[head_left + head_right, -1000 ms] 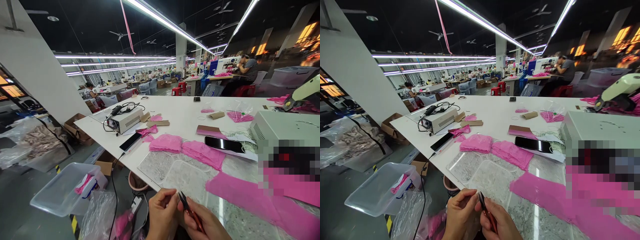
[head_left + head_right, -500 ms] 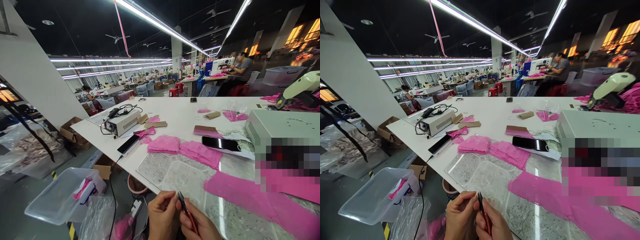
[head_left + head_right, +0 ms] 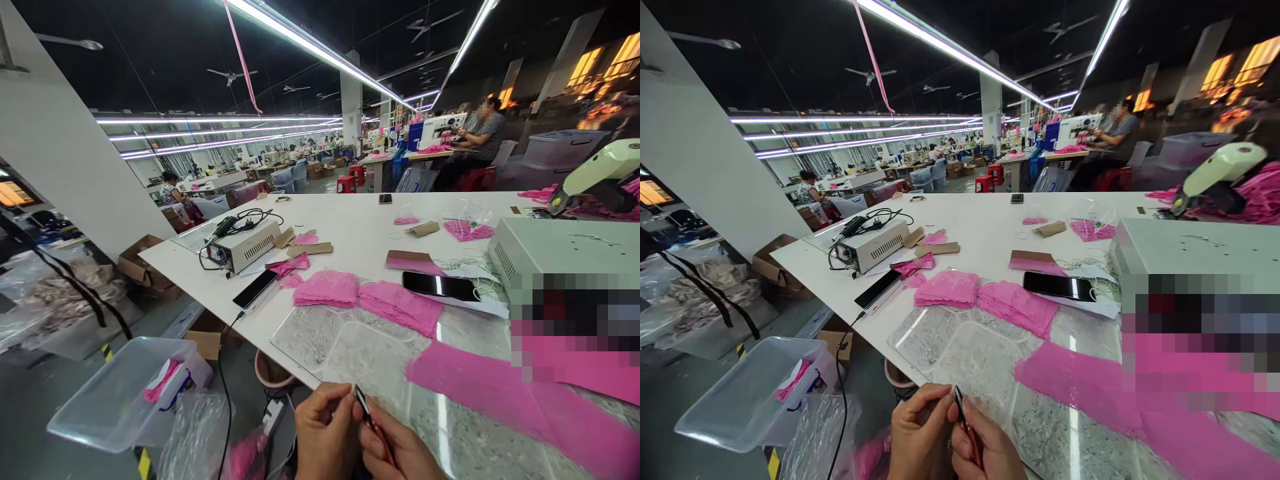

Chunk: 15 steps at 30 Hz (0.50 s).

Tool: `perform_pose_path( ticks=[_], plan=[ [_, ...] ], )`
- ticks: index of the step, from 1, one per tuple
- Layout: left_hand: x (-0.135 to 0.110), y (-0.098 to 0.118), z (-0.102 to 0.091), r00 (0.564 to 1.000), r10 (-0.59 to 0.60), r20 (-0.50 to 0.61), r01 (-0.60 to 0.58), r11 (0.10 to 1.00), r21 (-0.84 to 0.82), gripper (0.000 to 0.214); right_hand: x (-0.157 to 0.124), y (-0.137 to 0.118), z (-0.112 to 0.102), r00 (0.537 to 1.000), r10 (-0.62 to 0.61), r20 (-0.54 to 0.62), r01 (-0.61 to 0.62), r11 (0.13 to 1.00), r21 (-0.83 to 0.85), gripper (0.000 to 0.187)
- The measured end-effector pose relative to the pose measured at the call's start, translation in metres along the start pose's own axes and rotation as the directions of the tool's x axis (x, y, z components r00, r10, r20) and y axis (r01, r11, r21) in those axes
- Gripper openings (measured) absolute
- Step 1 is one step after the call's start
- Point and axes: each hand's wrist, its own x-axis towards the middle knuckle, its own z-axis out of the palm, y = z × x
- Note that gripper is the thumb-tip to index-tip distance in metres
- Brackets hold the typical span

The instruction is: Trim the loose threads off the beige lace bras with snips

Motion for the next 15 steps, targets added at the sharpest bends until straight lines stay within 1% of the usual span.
perform_pose_path(
  ticks=[2,4,6,7,9,10,11,12,13,14,15],
  plan=[
    [-0.001,-0.001,0.000,1.000,0.007,-0.001,-0.007,1.000,-0.008,0.014,0.000,-0.001,0.002,1.000,0.002,-0.002,-0.002,1.000,-0.008,0.032],
    [0.000,-0.002,-0.002,1.000,0.007,0.021,-0.007,1.000,0.001,0.013,-0.002,-0.004,0.004,1.000,-0.006,-0.012,0.006,1.000,0.003,0.034],
    [0.001,-0.002,-0.005,0.999,-0.020,0.026,0.020,1.000,0.014,0.014,-0.006,-0.008,0.007,0.998,-0.044,-0.033,0.045,0.999,0.008,0.038],
    [0.002,-0.001,-0.007,0.998,-0.054,0.024,0.054,0.998,0.019,0.016,-0.010,-0.011,0.007,0.996,-0.080,-0.048,0.080,0.997,-0.007,0.039],
    [0.005,0.001,-0.009,0.989,-0.147,0.023,0.146,0.989,0.024,0.022,-0.017,-0.018,0.008,0.973,-0.209,-0.094,0.201,0.976,-0.087,0.040],
    [0.005,0.003,-0.010,0.982,-0.188,0.032,0.187,0.982,0.025,0.024,-0.020,-0.021,0.008,0.947,-0.296,-0.121,0.277,0.948,-0.157,0.040],
    [0.006,0.005,-0.010,0.975,-0.217,0.048,0.216,0.976,0.027,0.026,-0.023,-0.025,0.009,0.909,-0.389,-0.145,0.348,0.904,-0.247,0.039],
    [0.005,0.007,-0.009,0.971,-0.232,0.059,0.230,0.973,0.027,0.027,-0.025,-0.029,0.009,0.867,-0.473,-0.155,0.397,0.845,-0.359,0.038],
    [0.005,0.010,-0.008,0.970,-0.234,0.063,0.233,0.972,0.025,0.027,-0.026,-0.032,0.010,0.831,-0.537,-0.144,0.418,0.773,-0.477,0.037],
    [0.004,0.012,-0.007,0.972,-0.229,0.062,0.228,0.973,0.022,0.027,-0.026,-0.035,0.011,0.820,-0.561,-0.110,0.400,0.700,-0.592,0.035],
    [0.003,0.015,-0.006,0.974,-0.220,0.059,0.219,0.975,0.021,0.026,-0.025,-0.037,0.012,0.829,-0.556,-0.069,0.366,0.632,-0.683,0.032]
  ],
)
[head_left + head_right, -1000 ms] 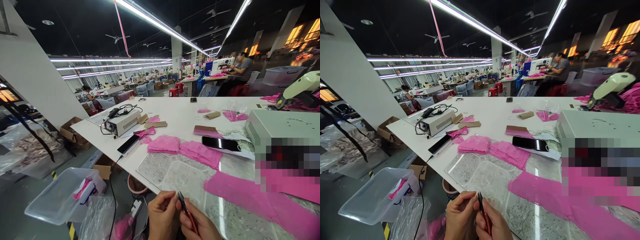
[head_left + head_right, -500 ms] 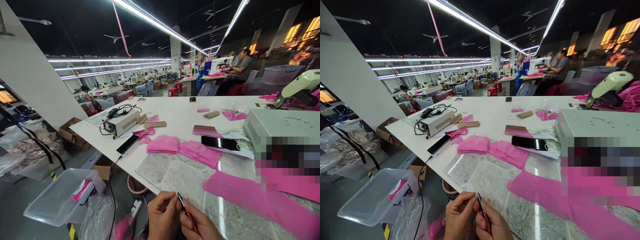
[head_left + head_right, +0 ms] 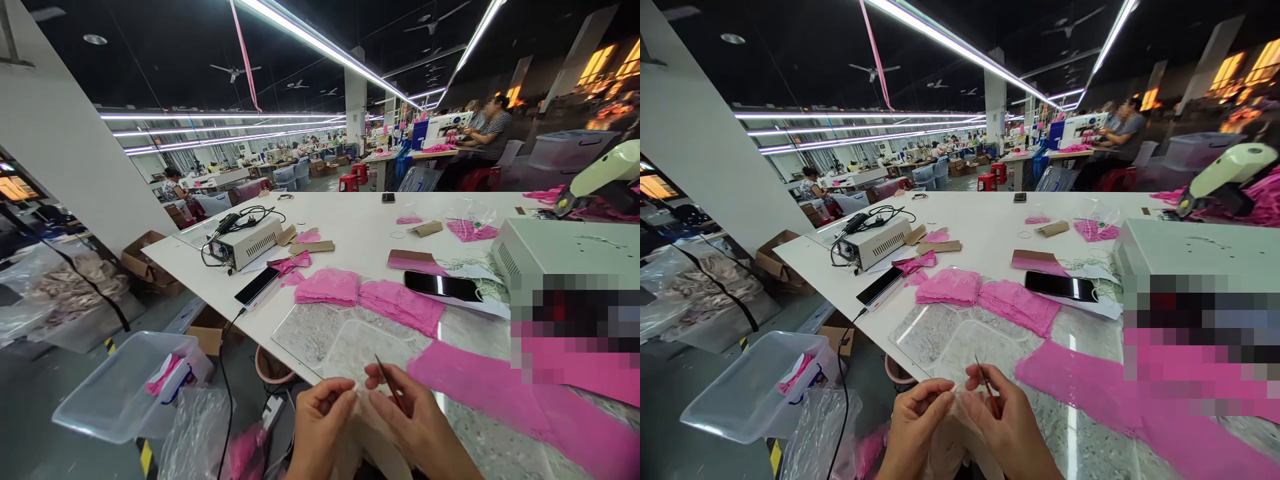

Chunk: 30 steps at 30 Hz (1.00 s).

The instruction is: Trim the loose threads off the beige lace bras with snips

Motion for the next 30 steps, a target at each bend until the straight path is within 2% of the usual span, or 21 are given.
perform_pose_path(
  ticks=[2,4,8,12,17,22,27,30],
  plan=[
    [-0.002,0.003,0.001,1.000,0.030,0.010,-0.030,0.999,0.013,0.024,0.003,-0.002,0.002,0.996,-0.006,0.087,0.021,0.986,-0.166,0.023],
    [-0.003,0.005,-0.001,0.996,0.075,0.039,-0.076,0.996,0.046,0.020,0.006,-0.001,0.004,0.991,-0.013,0.131,0.046,0.967,-0.249,0.019],
    [-0.003,0.006,-0.006,0.981,0.154,0.118,-0.169,0.977,0.130,0.015,0.008,0.002,0.004,0.992,-0.052,0.115,0.088,0.937,-0.338,0.018],
    [-0.002,0.006,-0.010,0.954,0.264,0.141,-0.290,0.932,0.217,0.011,0.010,0.003,0.006,0.990,-0.043,0.136,0.091,0.927,-0.364,0.017],
    [-0.001,0.010,-0.011,0.857,0.486,0.173,-0.515,0.797,0.315,0.008,0.009,0.006,0.013,0.993,-0.103,0.061,0.119,0.903,-0.413,0.018],
    [-0.003,0.008,-0.012,0.761,0.619,0.196,-0.645,0.686,0.336,0.007,0.006,0.009,0.015,0.991,-0.132,-0.003,0.117,0.888,-0.445,0.019],
    [-0.003,0.011,-0.011,0.684,0.692,0.229,-0.725,0.613,0.313,0.011,0.010,0.010,0.011,0.990,-0.078,0.117,0.115,0.929,-0.353,0.014],
    [-0.002,0.016,-0.012,0.654,0.708,0.267,-0.751,0.563,0.346,0.016,0.010,0.013,0.013,0.988,-0.107,0.110,0.137,0.938,-0.317,0.015]
  ],
)
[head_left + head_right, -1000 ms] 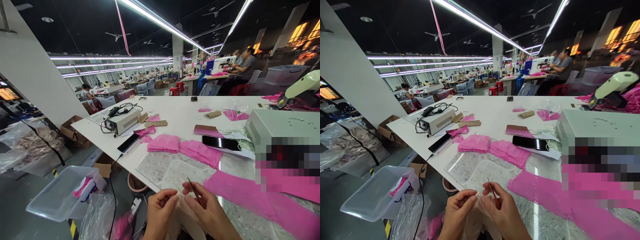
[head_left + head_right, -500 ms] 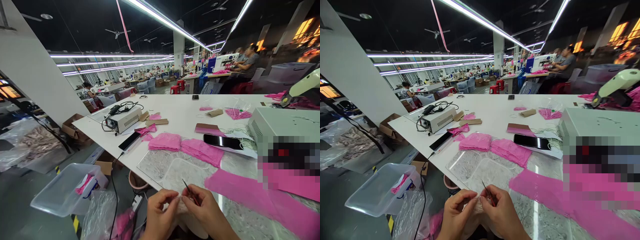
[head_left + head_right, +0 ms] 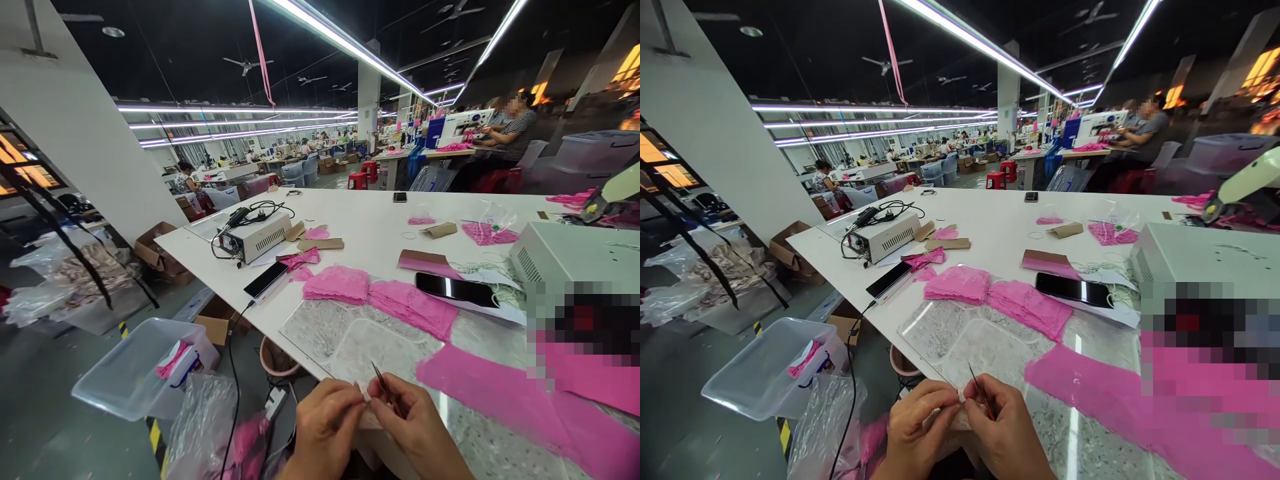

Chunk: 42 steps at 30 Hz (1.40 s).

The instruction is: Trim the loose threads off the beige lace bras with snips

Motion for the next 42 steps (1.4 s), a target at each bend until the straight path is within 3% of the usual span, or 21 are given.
perform_pose_path(
  ticks=[5,9,15,22,25,28,32,35,38,42],
  plan=[
    [0.000,0.004,-0.004,0.998,0.059,0.011,-0.060,0.979,0.196,0.019,-0.005,0.004,0.008,0.988,-0.103,-0.118,0.090,0.990,-0.112,0.023],
    [-0.002,0.005,-0.002,0.999,0.028,0.028,-0.034,0.967,0.251,0.017,-0.006,0.008,0.010,0.980,-0.170,-0.107,0.147,0.970,-0.196,0.025],
    [-0.002,0.006,0.003,0.999,-0.035,-0.005,0.035,0.975,0.221,0.016,-0.006,0.012,0.013,0.967,-0.211,-0.143,0.171,0.953,-0.251,0.029],
    [0.001,0.006,0.003,0.956,-0.284,0.072,0.281,0.958,0.054,0.016,-0.004,0.014,0.009,0.985,-0.126,-0.119,0.100,0.973,-0.206,0.023],
    [0.003,0.007,0.002,0.948,-0.299,0.108,0.294,0.954,0.065,0.016,-0.005,0.017,0.009,0.978,-0.166,-0.126,0.131,0.961,-0.245,0.024],
    [0.003,0.008,0.005,0.956,-0.286,0.070,0.281,0.957,0.070,0.016,-0.007,0.016,0.009,0.974,-0.188,-0.124,0.150,0.953,-0.263,0.023],
    [0.002,0.010,0.011,0.937,-0.350,-0.003,0.350,0.936,0.026,0.017,-0.005,0.011,0.009,0.986,-0.097,-0.139,0.073,0.983,-0.167,0.019],
    [0.003,0.007,0.014,0.889,-0.458,-0.022,0.457,0.889,-0.034,0.017,-0.002,0.009,0.008,0.995,-0.003,-0.096,-0.005,0.997,-0.077,0.015],
    [0.004,0.003,0.014,0.839,-0.543,0.031,0.543,0.834,-0.095,0.018,-0.001,0.010,0.007,0.995,0.050,-0.084,-0.049,0.999,0.015,0.014],
    [0.004,0.003,0.008,0.852,-0.515,0.093,0.522,0.849,-0.079,0.016,0.000,0.013,0.004,0.987,0.132,-0.090,-0.113,0.974,0.196,0.020]
  ],
)
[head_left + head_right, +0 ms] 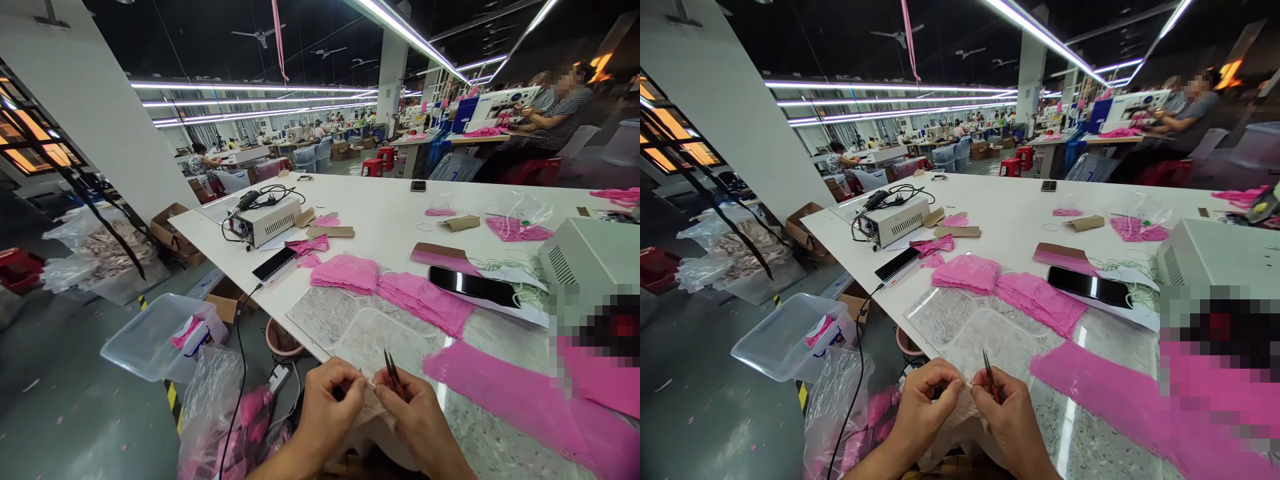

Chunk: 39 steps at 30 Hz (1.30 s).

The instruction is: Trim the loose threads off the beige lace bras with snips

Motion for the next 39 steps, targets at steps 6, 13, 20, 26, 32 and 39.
perform_pose_path(
  ticks=[6,13,20,26,32,39],
  plan=[
    [-0.009,0.000,-0.005,0.970,0.241,0.002,-0.239,0.960,0.145,0.007,0.003,0.003,-0.003,0.985,0.155,0.076,-0.168,0.962,0.214,0.030],
    [-0.004,0.002,-0.004,0.999,0.032,0.042,-0.032,0.999,-0.010,0.008,0.000,-0.003,-0.009,0.991,0.040,0.131,-0.044,0.999,0.026,0.029],
    [0.001,0.007,-0.011,0.982,-0.075,0.171,0.093,0.991,-0.097,0.005,-0.002,-0.012,-0.010,0.981,-0.111,0.157,0.145,0.964,-0.223,0.019],
    [0.000,0.002,-0.010,0.982,0.044,0.182,-0.027,0.995,-0.094,0.012,0.000,-0.005,-0.009,0.979,-0.026,0.201,0.051,0.991,-0.120,0.021],
    [0.000,-0.009,-0.008,0.937,0.341,0.079,-0.345,0.937,0.054,0.011,-0.002,-0.010,-0.008,0.988,-0.089,0.124,0.112,0.974,-0.196,0.022],
    [0.001,-0.007,-0.011,0.848,0.519,0.105,-0.529,0.840,0.121,0.013,-0.009,-0.010,-0.011,0.976,-0.165,0.139,0.198,0.942,-0.272,0.022]
  ],
)
